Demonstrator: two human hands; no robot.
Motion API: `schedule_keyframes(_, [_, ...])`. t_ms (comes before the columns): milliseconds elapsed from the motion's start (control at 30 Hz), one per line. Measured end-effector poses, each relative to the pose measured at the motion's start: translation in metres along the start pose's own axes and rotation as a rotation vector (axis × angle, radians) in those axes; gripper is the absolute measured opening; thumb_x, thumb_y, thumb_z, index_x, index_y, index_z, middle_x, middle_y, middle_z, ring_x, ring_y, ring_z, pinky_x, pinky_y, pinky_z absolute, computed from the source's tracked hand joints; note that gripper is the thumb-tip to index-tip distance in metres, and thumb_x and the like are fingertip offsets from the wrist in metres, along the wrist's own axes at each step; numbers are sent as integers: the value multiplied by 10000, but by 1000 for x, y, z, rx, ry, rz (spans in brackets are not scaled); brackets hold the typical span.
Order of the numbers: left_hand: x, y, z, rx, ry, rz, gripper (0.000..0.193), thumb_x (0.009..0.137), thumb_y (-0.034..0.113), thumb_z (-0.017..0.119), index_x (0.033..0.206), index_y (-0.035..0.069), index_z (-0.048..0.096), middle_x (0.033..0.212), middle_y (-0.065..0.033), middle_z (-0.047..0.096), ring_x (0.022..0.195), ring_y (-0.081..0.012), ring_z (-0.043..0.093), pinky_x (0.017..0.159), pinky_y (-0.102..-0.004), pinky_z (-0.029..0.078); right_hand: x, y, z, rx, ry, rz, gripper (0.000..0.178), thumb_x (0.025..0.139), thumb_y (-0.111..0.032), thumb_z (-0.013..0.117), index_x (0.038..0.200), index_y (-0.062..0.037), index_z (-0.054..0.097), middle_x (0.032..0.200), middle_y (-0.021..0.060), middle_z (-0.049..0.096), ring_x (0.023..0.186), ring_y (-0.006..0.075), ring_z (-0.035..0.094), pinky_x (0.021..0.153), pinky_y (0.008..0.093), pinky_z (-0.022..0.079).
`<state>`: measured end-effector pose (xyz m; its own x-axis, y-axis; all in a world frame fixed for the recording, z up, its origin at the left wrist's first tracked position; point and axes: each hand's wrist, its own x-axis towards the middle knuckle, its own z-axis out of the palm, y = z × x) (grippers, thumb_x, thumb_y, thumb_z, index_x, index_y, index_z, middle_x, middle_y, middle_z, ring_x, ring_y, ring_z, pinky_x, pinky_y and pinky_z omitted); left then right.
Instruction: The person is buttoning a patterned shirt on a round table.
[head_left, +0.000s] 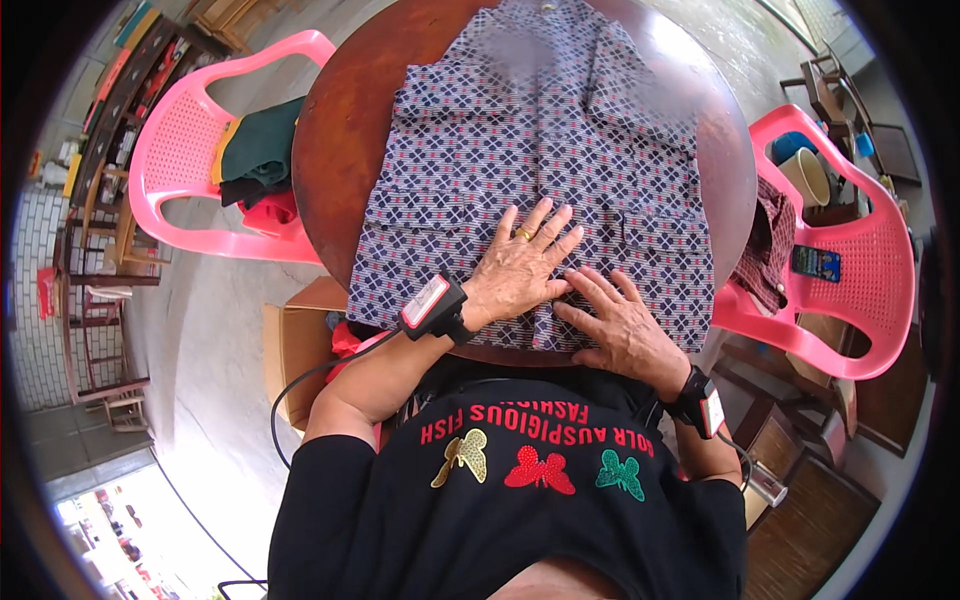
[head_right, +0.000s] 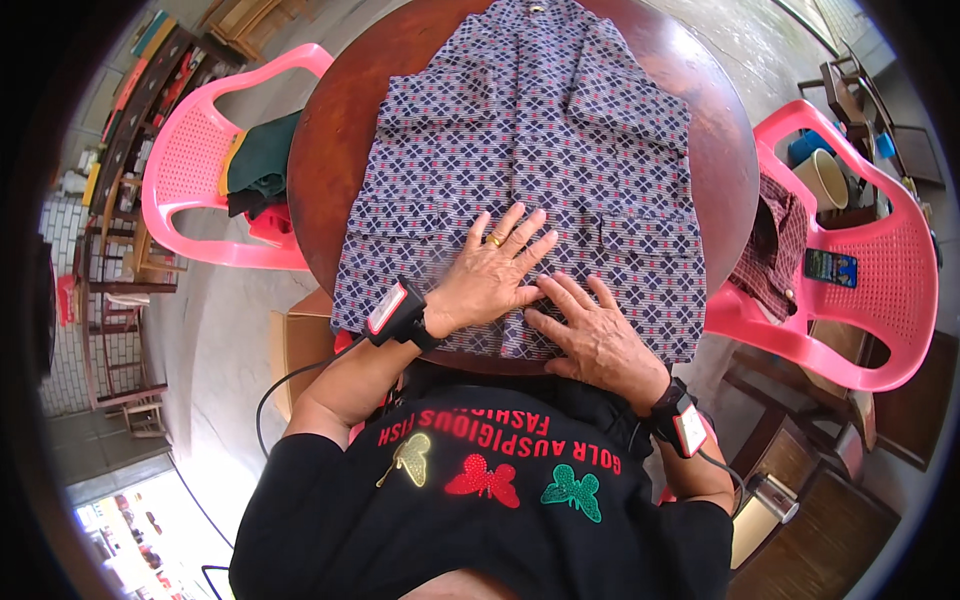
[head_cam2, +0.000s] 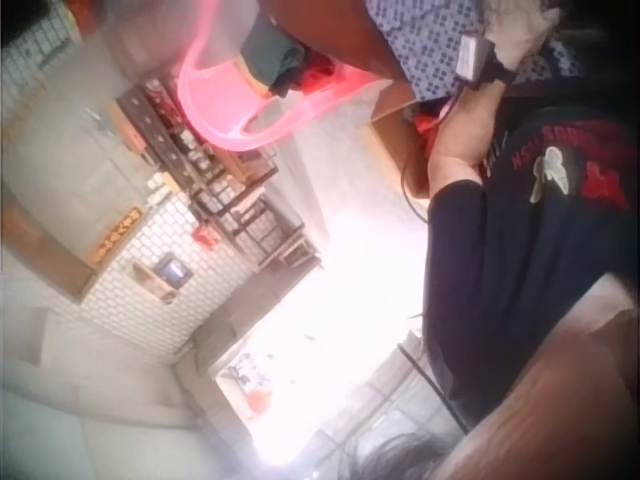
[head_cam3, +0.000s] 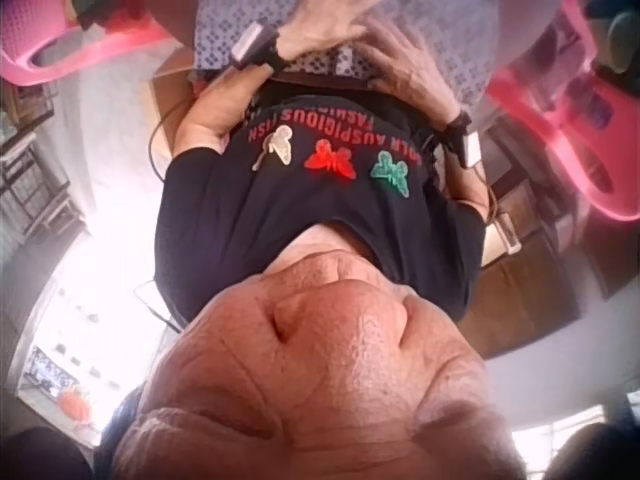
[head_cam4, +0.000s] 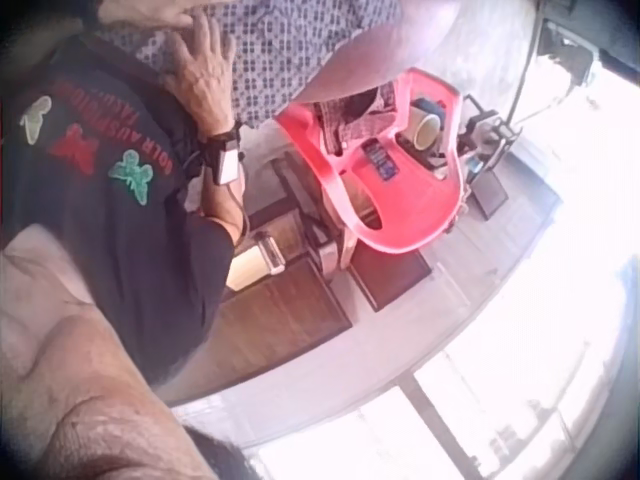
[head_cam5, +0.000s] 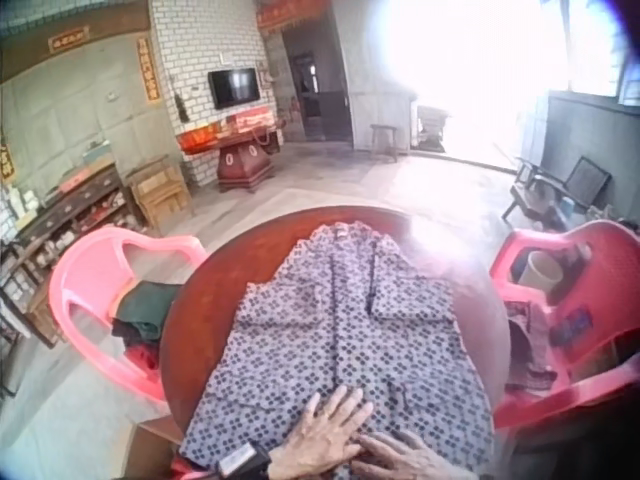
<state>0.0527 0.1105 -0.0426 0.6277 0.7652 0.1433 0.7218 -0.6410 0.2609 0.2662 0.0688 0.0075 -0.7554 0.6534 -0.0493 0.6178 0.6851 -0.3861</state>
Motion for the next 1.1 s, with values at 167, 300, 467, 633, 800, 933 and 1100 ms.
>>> schedule_keyframes(167, [3, 0, -4, -22, 6, -3, 685, 803, 420, 646, 1390, 157, 409, 1493, -113, 293, 1396, -330, 222, 1071, -589, 208, -2, 14, -10, 152, 130, -67, 578, 689, -181, 746, 1223, -112, 538, 1332, 144, 443, 1246, 309, 437, 1003, 435, 374])
schedule_keyframes(300, [-3, 2, -9, -40, -6, 34, 704, 774, 446, 667, 1369, 147, 439, 1482, -129, 306, 1378, -350, 243, 1051, -562, 242, -6, 23, -6, 12, 118, 64, 552, 705, -149, 731, 1222, -114, 541, 1339, 127, 447, 1272, 303, 417, 1006, 437, 370])
schedule_keyframes(467, [-28, 1, -41, -126, -210, 252, 766, 714, 480, 705, 1349, 140, 447, 1441, -149, 344, 1335, -371, 288, 1043, -531, 260, -19, 28, -16, 54, 74, 69, 567, 701, -145, 732, 1236, -133, 545, 1341, 116, 451, 1283, 303, 407, 1016, 437, 358])
schedule_keyframes(633, [-75, -8, -65, -151, -291, 170, 897, 568, 310, 844, 1353, 154, 441, 1432, -121, 358, 1337, -331, 315, 1055, -500, 270, -63, 45, -34, -38, -28, 296, 724, 557, -151, 810, 1238, -193, 567, 1410, 88, 403, 1333, 325, 338, 1068, 487, 275])
schedule_keyframes(800, [-105, -22, -75, -195, -305, 43, 810, 590, 206, 820, 1329, 203, 488, 1453, -100, 360, 1349, -300, 324, 1074, -474, 276, -118, 45, -25, -142, -37, 609, 865, 499, -54, 823, 1289, -248, 531, 1460, 77, 353, 1376, 324, 275, 1089, 509, 250])
schedule_keyframes(933, [-121, -31, -83, -197, -271, -49, 766, 571, 176, 819, 1282, 191, 534, 1441, -83, 376, 1346, -302, 330, 1074, -475, 279, -129, 58, 8, 58, 244, 560, 841, 561, 142, 672, 1300, -231, 523, 1448, 110, 369, 1319, 336, 380, 1025, 450, 385])
schedule_keyframes(1100, [-152, -47, -93, -101, -171, -240, 734, 563, 200, 820, 1250, 202, 562, 1409, -119, 389, 1338, -330, 326, 1062, -486, 292, -133, 61, 14, 99, 283, 587, 782, 584, 213, 540, 1259, -181, 558, 1414, 133, 403, 1225, 343, 486, 945, 399, 472])
